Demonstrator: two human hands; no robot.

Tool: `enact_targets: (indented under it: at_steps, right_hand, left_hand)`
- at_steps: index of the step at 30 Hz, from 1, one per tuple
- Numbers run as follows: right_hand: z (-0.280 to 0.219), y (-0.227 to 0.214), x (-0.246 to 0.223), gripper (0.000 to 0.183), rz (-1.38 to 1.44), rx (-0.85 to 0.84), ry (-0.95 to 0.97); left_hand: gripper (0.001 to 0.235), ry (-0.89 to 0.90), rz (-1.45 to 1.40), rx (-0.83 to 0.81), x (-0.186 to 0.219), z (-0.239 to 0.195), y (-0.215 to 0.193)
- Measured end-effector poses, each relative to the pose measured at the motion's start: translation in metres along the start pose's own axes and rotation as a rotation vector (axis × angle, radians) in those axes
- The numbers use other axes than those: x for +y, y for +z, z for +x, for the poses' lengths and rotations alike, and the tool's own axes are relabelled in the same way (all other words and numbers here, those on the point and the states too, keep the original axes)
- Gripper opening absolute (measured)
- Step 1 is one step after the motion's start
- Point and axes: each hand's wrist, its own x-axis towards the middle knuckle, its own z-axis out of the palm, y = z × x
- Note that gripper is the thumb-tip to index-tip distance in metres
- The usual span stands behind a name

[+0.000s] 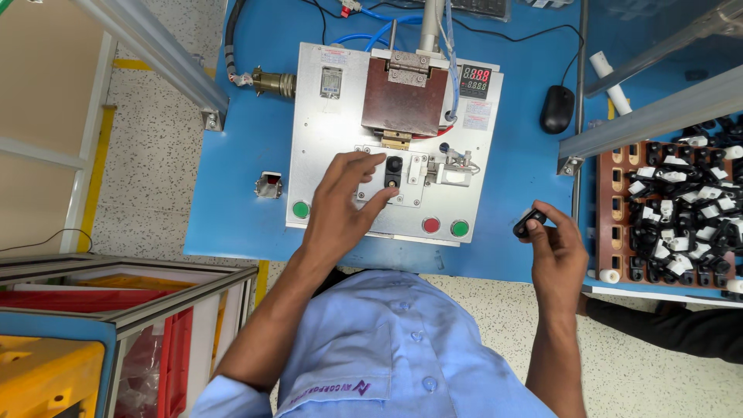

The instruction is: The person repeatedly places small black and white electrical components into a testing jig on a blue workbench, presses green buttons to operate the machine, and removes the components. The person also retrieves components from a yellow bin and places them into the jig for testing.

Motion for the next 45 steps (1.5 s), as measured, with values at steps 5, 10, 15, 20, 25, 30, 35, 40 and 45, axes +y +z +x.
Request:
enact_targets:
  at_steps: [5, 10, 15, 20, 25, 30, 35, 40, 45]
  right_hand:
    - [-0.005, 0.009, -0.055, 0.029, 0.190, -0.171, -0.268]
    - [0.015, 0.051, -0.095, 0.027, -0.115, -0.239, -0.499]
    - [0.042, 0.104, -0.116, 0.032, -0.132, -0.416, -0.242]
    - [0.046, 0.126, -0.132, 0.033, -0.463, -0.367, -0.689]
    - [0.043, 0.133, -0.141, 0.036, -0.709, -0.340, -0.488]
    - [0.038, 0.133, -0.139, 0.027, -0.623, -0.356, -0.446]
    - [0.032, 0.135, -0.129, 0.024, -0.602, -0.317, -0.372]
    - [0.031, 0.135, -0.123, 0.024, -0.577, -0.286, -0.406]
    - [0.027, 0.137, -0.116, 0.027, -0.562, -0.252, -0.477]
  left_hand:
    - [0.050, 0.017, 0.047, -0.046, -0.012, 0.007, 0.013]
    - [0.033, 0.184, 0.252, 0.007, -0.018, 0.020, 0.019]
    - [0.028, 0.058, -0.703, 0.106, -0.022, 0.022, -0.017]
    - [0.034, -0.026, -0.873, 0.147, -0.040, -0.012, -0.058]
    - [0.028, -0.013, -0.830, 0.133, -0.044, -0.036, -0.056]
    - [0.021, -0.003, -0.564, 0.092, -0.025, -0.048, -0.040]
    - [0.019, 0.203, -0.224, 0.074, -0.007, -0.056, -0.039]
    - [0.023, 0.308, -0.196, 0.047, 0.006, -0.054, -0.039]
    - [0.037, 0.363, -0.274, 0.038, 0.011, -0.059, -0.035]
